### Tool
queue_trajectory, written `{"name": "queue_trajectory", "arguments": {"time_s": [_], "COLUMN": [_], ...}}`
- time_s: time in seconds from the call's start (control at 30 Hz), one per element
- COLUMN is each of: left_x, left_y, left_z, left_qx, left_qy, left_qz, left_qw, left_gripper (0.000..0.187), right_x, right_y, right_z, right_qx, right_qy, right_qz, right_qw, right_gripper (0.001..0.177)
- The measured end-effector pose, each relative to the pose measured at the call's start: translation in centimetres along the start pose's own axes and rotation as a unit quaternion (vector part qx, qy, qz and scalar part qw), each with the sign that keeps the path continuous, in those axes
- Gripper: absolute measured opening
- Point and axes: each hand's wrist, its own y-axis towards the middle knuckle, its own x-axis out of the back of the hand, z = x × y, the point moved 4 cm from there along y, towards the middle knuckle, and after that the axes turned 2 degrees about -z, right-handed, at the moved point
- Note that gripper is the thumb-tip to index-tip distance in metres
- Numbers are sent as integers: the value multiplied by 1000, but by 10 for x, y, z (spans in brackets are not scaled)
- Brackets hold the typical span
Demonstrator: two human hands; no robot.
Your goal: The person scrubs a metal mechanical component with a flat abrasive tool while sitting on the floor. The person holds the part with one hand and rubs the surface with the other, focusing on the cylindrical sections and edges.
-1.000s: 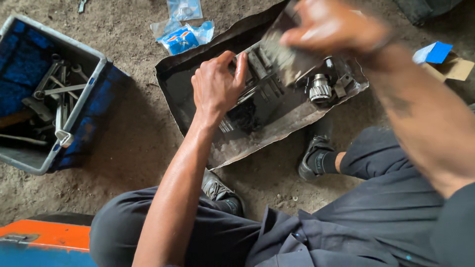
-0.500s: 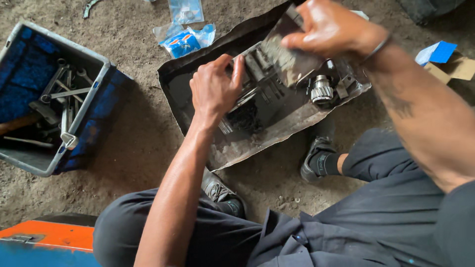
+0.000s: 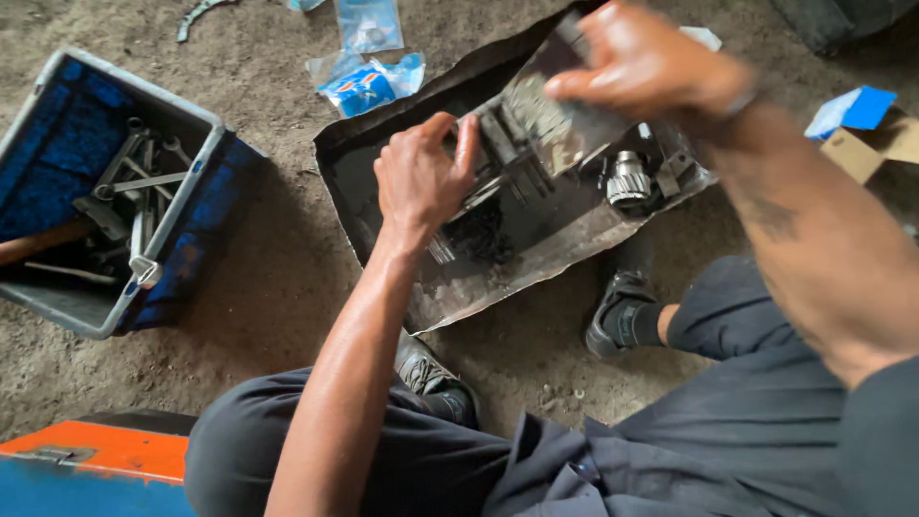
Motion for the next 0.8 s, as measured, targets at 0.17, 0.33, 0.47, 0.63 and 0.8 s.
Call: {"name": "queue_trajectory", "arguments": {"time_s": [0.17, 0.33, 0.47, 0.63, 0.8], "left_x": [-4, -2, -2, -2, -3], "left_y": [-5, -1, 5, 4, -1], "left_z": [1, 1, 4, 4, 4], "left_qx": [22, 5, 21, 17, 18], "left_qy": [-2, 27, 20, 6, 9], "left_qz": [20, -4, 3, -6, 9], "left_qw": [1000, 1000, 1000, 1000, 1000], "left_gripper": [42, 40, 41, 40, 43], "right_x": [-2, -3, 1, 3, -4], "right_y": [-8, -7, -6, -7, -7], "right_z": [-25, -43, -51, -14, -9], "right_qx": [-73, -13, -95, -38, -81], "right_qy": [55, 49, 163, 151, 77], "right_qz": [-47, -32, -38, -17, 4], "right_qw": [995, 998, 981, 988, 994], "right_gripper": [36, 43, 45, 46, 49]}}
